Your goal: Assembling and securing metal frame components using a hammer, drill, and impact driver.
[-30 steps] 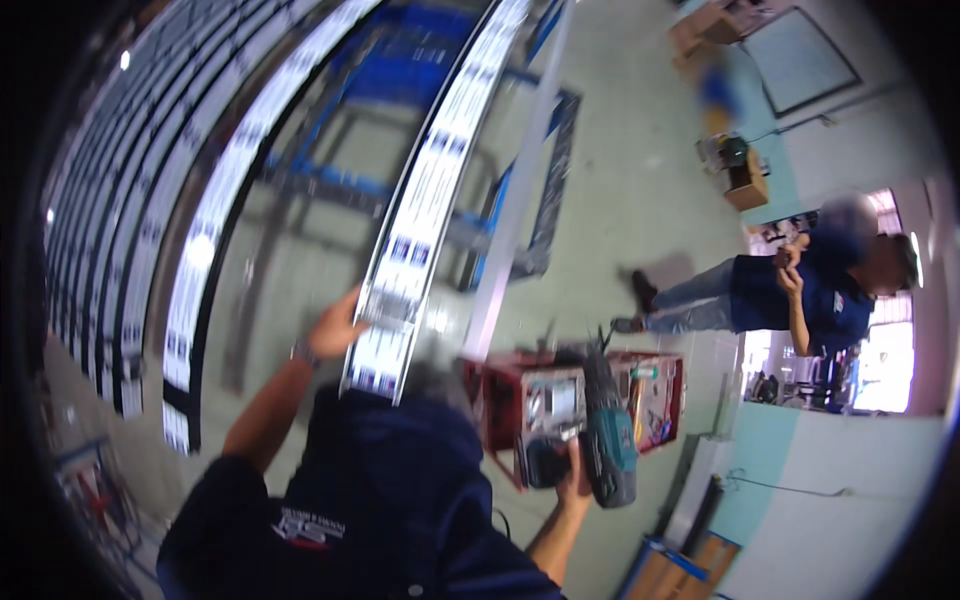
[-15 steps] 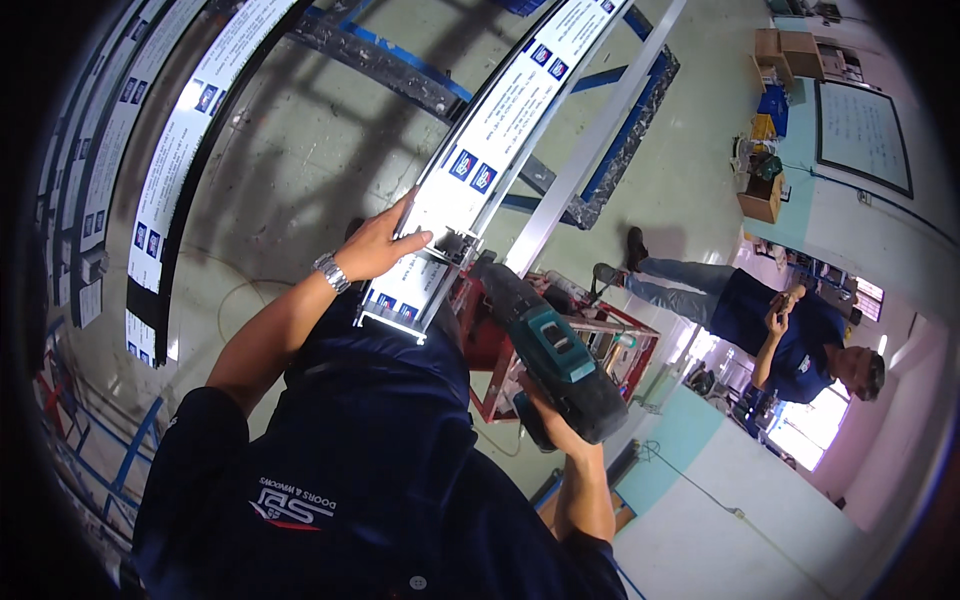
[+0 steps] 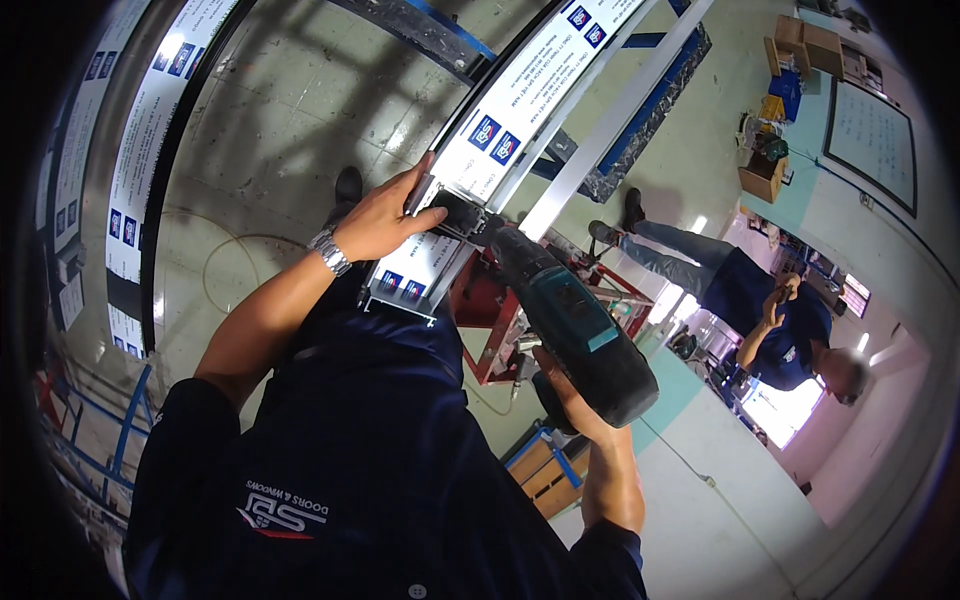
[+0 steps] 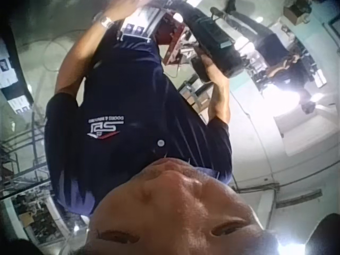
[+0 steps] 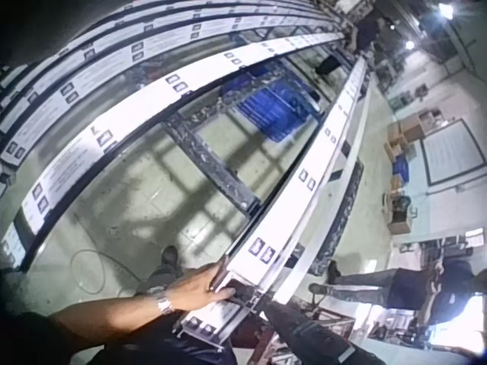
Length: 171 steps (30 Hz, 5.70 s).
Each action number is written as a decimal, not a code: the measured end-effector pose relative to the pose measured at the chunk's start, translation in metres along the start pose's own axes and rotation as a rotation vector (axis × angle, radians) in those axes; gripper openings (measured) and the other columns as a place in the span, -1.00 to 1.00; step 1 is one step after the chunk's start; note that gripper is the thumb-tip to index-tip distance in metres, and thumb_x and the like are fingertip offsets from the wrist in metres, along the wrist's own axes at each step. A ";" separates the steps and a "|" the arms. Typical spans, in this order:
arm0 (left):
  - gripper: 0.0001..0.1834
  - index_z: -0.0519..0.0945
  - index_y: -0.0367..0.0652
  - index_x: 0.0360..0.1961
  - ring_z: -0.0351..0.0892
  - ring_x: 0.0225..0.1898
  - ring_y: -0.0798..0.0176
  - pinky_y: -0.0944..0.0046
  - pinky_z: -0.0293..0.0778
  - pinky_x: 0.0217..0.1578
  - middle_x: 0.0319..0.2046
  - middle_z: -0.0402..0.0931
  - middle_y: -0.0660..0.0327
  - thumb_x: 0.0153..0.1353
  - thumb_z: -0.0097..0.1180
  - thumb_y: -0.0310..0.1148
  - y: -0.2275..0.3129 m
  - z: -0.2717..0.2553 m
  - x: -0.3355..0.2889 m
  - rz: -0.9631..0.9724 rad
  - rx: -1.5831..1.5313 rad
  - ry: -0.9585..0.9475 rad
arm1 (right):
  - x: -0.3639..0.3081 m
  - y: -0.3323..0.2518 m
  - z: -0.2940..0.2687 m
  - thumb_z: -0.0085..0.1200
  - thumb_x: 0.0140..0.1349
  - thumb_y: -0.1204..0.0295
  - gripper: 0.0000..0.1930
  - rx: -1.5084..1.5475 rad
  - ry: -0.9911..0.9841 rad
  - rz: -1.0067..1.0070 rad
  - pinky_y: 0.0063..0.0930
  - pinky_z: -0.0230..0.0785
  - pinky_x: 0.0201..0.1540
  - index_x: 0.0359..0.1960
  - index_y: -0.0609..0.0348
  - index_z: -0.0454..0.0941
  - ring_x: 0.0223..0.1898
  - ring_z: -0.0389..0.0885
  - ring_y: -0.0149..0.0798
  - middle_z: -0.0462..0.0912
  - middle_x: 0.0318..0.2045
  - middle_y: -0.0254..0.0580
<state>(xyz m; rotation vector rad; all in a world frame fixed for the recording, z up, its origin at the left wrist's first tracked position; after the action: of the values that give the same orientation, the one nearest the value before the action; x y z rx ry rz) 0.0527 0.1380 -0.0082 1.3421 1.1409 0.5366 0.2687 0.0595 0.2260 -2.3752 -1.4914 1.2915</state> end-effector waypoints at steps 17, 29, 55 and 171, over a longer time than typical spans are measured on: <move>0.00 0.01 -0.19 0.49 0.43 0.19 -0.22 0.04 0.41 0.17 0.23 0.33 -0.20 0.22 0.18 0.12 0.001 -0.001 -0.002 0.012 0.033 0.032 | 0.035 -0.047 0.020 0.36 0.14 0.45 -0.57 -0.319 -0.156 -0.319 -0.38 0.52 -0.04 0.07 0.19 0.58 -0.14 0.71 -0.20 0.70 -0.10 -0.11; -0.10 -0.05 -0.21 0.51 0.32 0.29 -0.29 0.00 0.32 0.26 0.36 0.17 -0.25 0.33 0.07 -0.04 0.001 -0.001 -0.001 -0.074 0.105 -0.060 | 0.063 -0.038 0.019 0.23 0.04 0.49 -0.55 -0.258 -0.432 -0.165 -0.31 0.50 -0.16 0.04 0.31 0.58 -0.29 0.72 -0.10 0.66 -0.27 0.00; -0.14 0.00 -0.19 0.49 0.53 0.03 -0.29 -0.05 0.53 0.02 0.14 0.37 -0.24 0.32 0.07 -0.04 0.010 -0.004 -0.002 0.002 0.184 0.062 | 0.072 -0.057 0.014 0.23 0.04 0.51 -0.62 -0.263 -0.394 -0.234 -0.31 0.51 -0.25 -0.05 0.34 0.60 -0.36 0.71 -0.17 0.65 -0.34 -0.03; -0.18 -0.05 -0.17 0.51 0.45 0.15 -0.27 0.00 0.41 0.16 0.22 0.34 -0.25 0.40 -0.04 -0.02 0.004 0.001 -0.003 -0.071 0.182 -0.020 | 0.039 -0.051 -0.003 0.17 0.21 0.23 -0.59 -0.337 -0.409 -0.042 -0.32 0.48 -0.19 -0.08 0.35 0.64 -0.37 0.67 -0.06 0.64 -0.42 -0.01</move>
<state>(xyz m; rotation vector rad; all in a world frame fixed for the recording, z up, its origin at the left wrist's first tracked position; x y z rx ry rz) 0.0538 0.1356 -0.0037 1.4531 1.2390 0.3735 0.2409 0.1182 0.2264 -2.3418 -1.9998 1.7166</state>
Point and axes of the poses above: each hand's wrist, its own x-axis towards the middle knuckle, its own z-axis out of the palm, y = z × x, the point moved 9 cm from there along x, towards the middle knuckle
